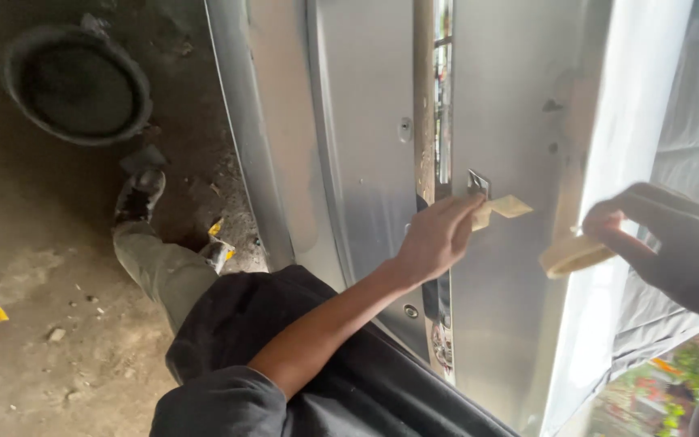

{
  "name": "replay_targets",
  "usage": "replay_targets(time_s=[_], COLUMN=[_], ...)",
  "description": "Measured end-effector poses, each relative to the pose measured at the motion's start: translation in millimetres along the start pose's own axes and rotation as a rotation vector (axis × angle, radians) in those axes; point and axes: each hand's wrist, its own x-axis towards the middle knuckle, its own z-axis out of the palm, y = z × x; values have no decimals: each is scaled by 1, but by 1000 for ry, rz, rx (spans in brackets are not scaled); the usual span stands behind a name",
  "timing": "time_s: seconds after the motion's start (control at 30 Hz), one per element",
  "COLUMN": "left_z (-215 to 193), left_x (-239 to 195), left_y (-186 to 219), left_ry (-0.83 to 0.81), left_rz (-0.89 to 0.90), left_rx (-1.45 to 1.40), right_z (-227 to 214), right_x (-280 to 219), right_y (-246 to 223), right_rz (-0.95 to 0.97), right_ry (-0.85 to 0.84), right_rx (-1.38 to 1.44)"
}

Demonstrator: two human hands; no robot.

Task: The person applies masking tape to the chrome trim and emblem on the rear of a silver car. They carefully place strips of tape along the edges of the trim and over the logo, smoothing them down with their fingers to secure them in place.

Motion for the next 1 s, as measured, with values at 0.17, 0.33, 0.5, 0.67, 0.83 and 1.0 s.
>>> replay_targets(time_s=[0.17,0.33,0.5,0.67,0.83,1.0], left_z=[-15,-12,-6,3,19,38], left_x=[24,35,42,48,31,31], left_y=[17,14,18,31,28,36], left_ry=[-10,-124,-116,-112,26,196], left_rz=[-168,-219,-229,-426,-467,-544], left_rx=[-59,-44,54,151,174,163], right_z=[58,89,124,168,176,186], right_x=[-68,-96,-106,-104,-95,-77], right_y=[43,35,53,88,94,103], right_rz=[100,49,-29,-232,-306,-349], right_ry=[69,116,244,355,371,263], right_rx=[199,329,504,683,772,982])
